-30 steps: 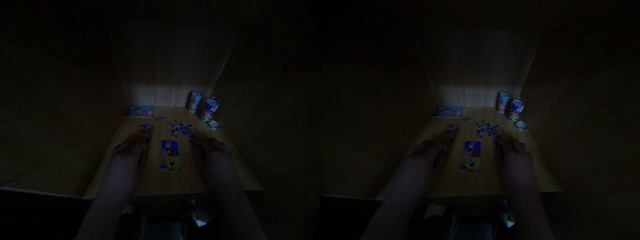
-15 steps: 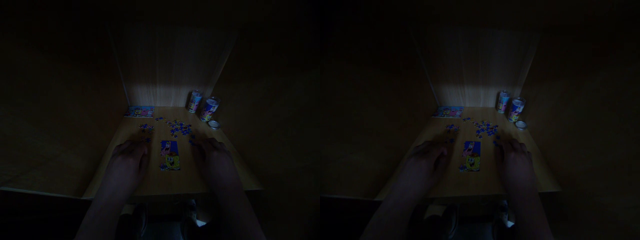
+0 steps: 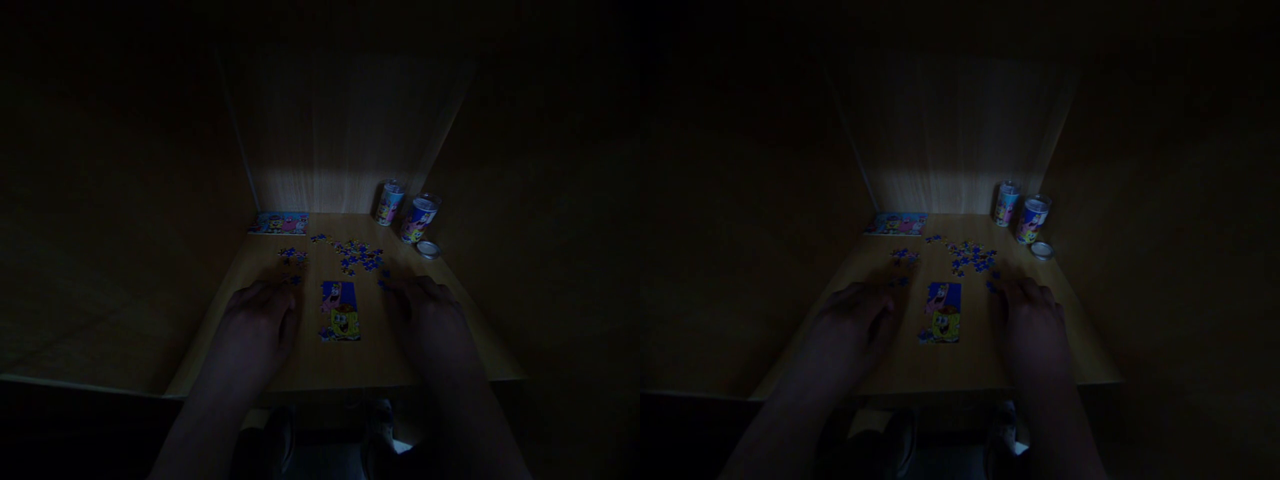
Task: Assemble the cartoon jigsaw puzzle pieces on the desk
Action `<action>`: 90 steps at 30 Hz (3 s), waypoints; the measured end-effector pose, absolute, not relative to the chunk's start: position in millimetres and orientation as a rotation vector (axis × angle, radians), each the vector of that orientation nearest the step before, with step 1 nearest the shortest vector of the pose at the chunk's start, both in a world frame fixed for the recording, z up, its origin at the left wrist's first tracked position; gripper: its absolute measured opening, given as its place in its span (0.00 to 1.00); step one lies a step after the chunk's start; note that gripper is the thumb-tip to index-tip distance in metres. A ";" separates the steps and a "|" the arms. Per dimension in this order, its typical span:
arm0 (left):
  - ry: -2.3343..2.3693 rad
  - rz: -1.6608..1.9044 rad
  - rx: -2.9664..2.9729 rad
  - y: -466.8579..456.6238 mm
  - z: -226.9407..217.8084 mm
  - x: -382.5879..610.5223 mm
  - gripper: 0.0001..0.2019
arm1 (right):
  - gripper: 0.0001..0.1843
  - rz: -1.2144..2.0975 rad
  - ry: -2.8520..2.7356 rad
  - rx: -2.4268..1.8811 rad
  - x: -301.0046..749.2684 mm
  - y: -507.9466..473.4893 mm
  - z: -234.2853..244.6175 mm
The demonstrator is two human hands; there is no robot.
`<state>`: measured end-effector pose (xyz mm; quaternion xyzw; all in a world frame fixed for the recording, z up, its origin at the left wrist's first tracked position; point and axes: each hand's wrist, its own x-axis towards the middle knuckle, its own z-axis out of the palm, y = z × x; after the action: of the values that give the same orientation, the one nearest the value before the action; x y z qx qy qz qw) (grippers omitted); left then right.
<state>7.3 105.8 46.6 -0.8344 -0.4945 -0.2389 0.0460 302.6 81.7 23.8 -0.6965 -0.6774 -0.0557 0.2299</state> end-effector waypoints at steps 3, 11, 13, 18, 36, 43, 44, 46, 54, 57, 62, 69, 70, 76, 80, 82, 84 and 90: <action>-1.491 -0.741 -2.553 106.6 47.9 8.2 0.08 | 0.15 -0.145 -1.868 -1.935 302.2 81.3 24.8; -1.511 -0.742 -2.568 108.5 44.9 7.6 0.08 | 0.14 -0.160 -1.858 -1.955 298.5 81.0 27.6; -1.504 -0.756 -2.567 108.7 43.7 6.6 0.08 | 0.14 -0.151 -1.861 -1.969 298.9 81.1 27.5; -1.405 -0.798 -2.619 107.7 45.1 6.6 0.09 | 0.16 -0.093 -1.864 -1.942 300.9 80.9 27.8; -1.228 -0.839 -2.958 99.0 42.0 28.4 0.12 | 0.15 -0.112 -1.919 -1.915 301.4 82.6 28.3; -1.240 -0.808 -2.966 97.2 43.7 29.1 0.11 | 0.13 -0.103 -1.921 -1.927 302.5 83.8 28.5; -1.237 -0.808 -2.967 97.1 43.9 29.2 0.12 | 0.13 -0.096 -1.923 -1.927 302.8 83.9 28.4; -1.235 -0.811 -2.968 97.0 44.2 29.7 0.12 | 0.12 -0.081 -1.928 -1.928 303.2 84.0 28.0; -1.222 -0.806 -2.978 97.8 43.1 29.5 0.10 | 0.10 -0.071 -1.933 -1.928 299.5 83.7 27.2; -1.224 -0.790 -2.986 98.5 43.3 29.1 0.09 | 0.09 -0.048 -1.923 -1.909 297.3 82.9 28.8; -1.223 -0.785 -2.985 98.9 44.3 29.4 0.11 | 0.07 0.054 -1.887 -1.784 295.7 83.3 29.9; -1.213 -0.782 -2.987 98.9 44.9 28.3 0.09 | 0.04 0.399 -1.815 -1.604 295.8 81.5 32.3; -1.208 -0.788 -2.984 98.9 45.1 28.4 0.09 | 0.03 0.523 -1.781 -1.541 294.9 80.0 33.2; -1.187 -0.819 -2.960 99.6 42.3 27.5 0.17 | 0.04 1.097 -1.534 -1.180 283.6 74.2 36.4; -1.189 -0.859 -2.867 98.1 39.5 27.6 0.19 | 0.06 1.136 -1.480 -1.188 282.8 75.7 35.5; -1.170 -0.901 -2.839 95.5 38.8 31.3 0.18 | 0.07 1.156 -1.454 -1.176 284.4 75.8 34.5; -1.136 -0.950 -2.831 92.0 38.4 37.4 0.19 | 0.07 1.177 -1.436 -1.161 285.7 75.2 33.7; -1.000 -0.976 -2.764 85.0 40.8 53.1 0.13 | 0.07 1.226 -1.442 -1.089 285.3 72.7 33.0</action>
<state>53.1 85.0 40.8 -0.8922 -0.3229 -0.3150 0.0224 285.3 72.7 33.0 -0.4424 -0.5862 0.4984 0.4607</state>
